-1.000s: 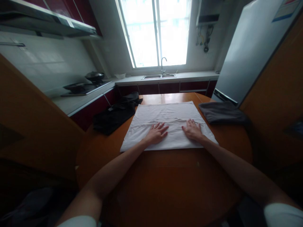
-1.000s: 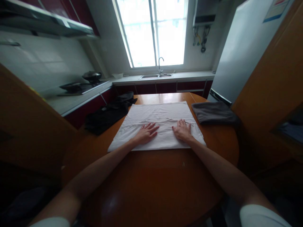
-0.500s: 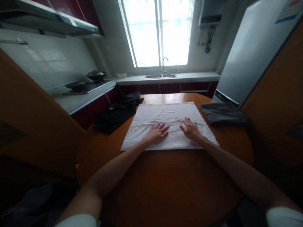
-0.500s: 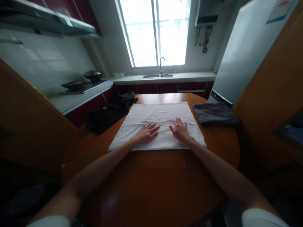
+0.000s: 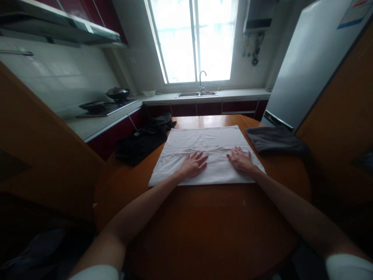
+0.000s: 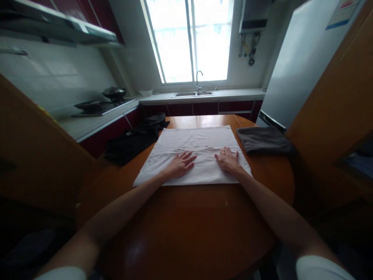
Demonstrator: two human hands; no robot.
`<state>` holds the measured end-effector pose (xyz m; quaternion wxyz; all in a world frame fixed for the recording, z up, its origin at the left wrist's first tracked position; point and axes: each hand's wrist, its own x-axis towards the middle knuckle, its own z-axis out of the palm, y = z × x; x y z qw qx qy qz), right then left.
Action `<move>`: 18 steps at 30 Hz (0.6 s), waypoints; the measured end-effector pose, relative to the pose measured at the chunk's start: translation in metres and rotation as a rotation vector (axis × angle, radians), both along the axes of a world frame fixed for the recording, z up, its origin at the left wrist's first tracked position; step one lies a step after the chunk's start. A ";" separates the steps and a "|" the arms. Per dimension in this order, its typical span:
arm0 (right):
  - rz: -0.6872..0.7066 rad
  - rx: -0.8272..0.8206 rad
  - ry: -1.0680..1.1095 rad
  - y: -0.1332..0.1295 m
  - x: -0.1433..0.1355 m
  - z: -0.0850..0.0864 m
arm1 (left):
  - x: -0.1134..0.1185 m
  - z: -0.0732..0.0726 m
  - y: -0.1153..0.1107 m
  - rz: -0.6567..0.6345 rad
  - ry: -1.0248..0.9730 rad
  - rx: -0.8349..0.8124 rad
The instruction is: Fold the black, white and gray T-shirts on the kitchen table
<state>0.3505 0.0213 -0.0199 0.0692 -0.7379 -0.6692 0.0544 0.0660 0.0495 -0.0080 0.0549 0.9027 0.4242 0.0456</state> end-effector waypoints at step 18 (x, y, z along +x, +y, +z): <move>0.358 0.005 0.076 -0.013 -0.040 0.008 | 0.001 0.003 -0.002 0.010 0.002 0.008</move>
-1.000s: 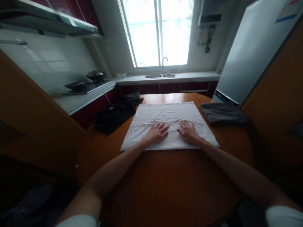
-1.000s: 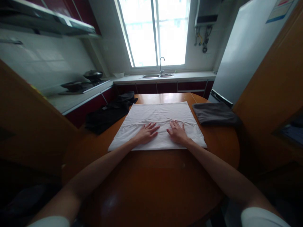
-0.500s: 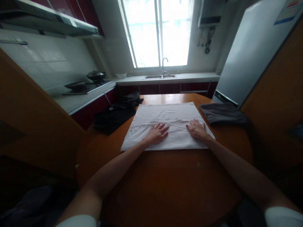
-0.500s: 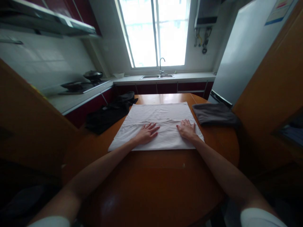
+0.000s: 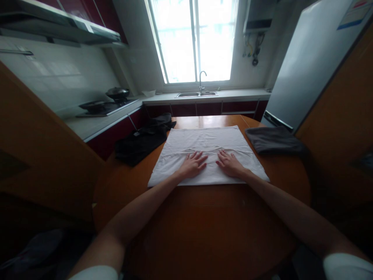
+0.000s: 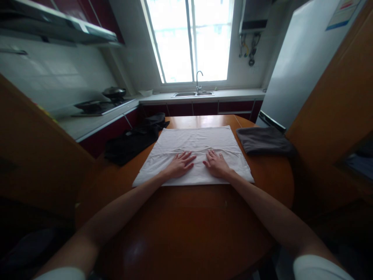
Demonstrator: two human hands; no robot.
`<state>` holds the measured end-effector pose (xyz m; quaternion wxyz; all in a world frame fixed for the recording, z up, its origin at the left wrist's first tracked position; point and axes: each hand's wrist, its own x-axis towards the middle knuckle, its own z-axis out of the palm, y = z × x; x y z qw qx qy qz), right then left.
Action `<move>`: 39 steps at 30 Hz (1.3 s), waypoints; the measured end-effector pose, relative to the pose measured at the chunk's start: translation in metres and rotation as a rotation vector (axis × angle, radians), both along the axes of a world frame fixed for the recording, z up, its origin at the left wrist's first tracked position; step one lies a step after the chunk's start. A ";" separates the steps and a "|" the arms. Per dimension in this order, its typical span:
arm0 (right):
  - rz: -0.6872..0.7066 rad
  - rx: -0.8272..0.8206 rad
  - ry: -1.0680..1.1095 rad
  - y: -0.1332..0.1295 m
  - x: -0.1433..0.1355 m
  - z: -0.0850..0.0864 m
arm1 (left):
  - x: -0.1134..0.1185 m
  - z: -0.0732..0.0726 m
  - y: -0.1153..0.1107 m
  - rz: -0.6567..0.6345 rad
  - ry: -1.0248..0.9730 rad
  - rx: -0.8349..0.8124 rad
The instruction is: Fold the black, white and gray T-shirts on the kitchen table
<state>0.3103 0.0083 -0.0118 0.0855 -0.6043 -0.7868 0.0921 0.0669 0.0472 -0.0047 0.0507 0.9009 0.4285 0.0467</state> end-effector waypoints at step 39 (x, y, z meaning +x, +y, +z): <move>0.022 0.024 0.029 -0.025 -0.030 0.003 | 0.008 -0.004 -0.022 -0.074 -0.037 -0.060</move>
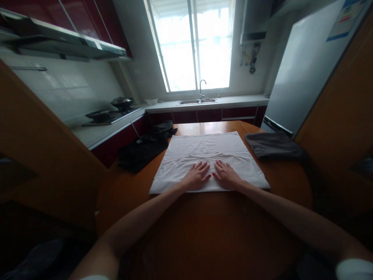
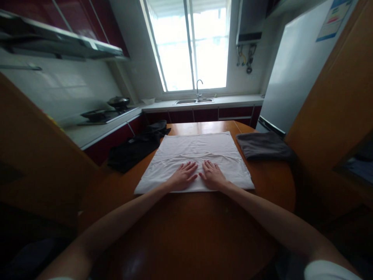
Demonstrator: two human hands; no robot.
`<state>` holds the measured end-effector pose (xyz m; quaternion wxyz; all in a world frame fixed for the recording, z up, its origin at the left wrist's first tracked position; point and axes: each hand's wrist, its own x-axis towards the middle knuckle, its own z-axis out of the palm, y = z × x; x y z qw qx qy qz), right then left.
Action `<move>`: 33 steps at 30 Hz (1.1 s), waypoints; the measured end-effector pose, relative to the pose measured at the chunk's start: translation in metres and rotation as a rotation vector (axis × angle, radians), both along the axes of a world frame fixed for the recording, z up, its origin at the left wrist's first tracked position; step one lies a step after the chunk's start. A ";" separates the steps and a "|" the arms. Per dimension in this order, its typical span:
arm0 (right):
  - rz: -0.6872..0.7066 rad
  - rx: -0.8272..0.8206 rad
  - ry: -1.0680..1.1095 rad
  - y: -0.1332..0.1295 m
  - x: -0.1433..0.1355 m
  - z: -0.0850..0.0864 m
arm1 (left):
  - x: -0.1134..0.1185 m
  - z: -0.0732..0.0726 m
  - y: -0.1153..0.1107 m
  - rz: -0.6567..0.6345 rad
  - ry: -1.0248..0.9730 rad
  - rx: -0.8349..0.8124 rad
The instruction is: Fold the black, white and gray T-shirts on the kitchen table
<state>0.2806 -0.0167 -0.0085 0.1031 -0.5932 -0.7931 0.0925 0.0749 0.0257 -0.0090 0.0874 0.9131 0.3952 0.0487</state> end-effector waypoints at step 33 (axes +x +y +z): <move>-0.133 0.124 -0.076 -0.024 0.131 -0.026 | -0.121 0.014 -0.020 0.026 0.112 0.054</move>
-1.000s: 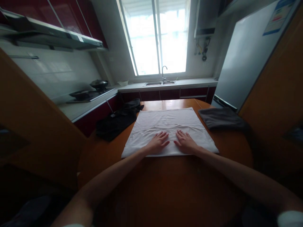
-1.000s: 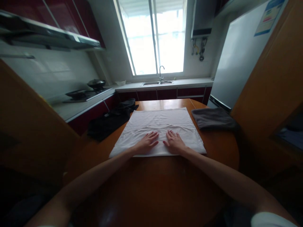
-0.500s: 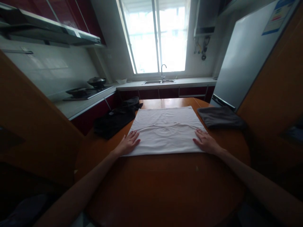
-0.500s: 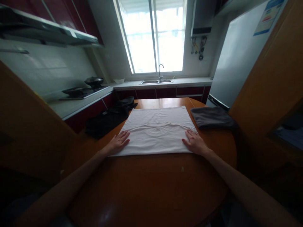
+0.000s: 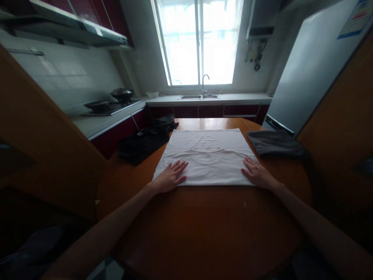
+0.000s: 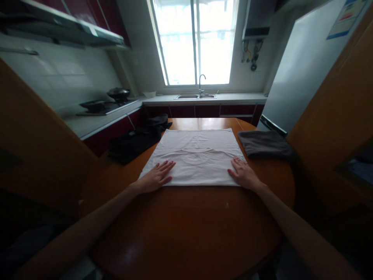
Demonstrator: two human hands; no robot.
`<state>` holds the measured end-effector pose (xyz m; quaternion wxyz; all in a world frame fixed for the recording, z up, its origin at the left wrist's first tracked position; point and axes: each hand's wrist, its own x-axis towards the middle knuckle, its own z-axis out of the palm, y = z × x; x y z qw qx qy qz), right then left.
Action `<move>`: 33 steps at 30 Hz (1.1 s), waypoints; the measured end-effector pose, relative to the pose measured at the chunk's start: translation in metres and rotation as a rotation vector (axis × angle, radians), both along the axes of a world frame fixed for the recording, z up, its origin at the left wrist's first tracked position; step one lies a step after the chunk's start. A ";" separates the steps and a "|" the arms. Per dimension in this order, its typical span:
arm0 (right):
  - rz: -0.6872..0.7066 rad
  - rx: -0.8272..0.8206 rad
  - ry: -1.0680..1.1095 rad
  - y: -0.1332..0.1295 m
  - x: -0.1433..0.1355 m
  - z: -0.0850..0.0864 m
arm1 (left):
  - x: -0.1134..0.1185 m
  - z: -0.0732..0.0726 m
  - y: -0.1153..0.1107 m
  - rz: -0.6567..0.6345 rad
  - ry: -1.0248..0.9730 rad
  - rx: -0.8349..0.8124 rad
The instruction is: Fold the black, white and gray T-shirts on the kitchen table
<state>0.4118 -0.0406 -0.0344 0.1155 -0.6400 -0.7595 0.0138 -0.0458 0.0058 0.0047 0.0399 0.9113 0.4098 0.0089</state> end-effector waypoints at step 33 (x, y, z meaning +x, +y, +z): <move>-0.004 0.001 0.001 0.001 0.000 0.000 | -0.003 -0.005 0.006 0.002 -0.005 -0.038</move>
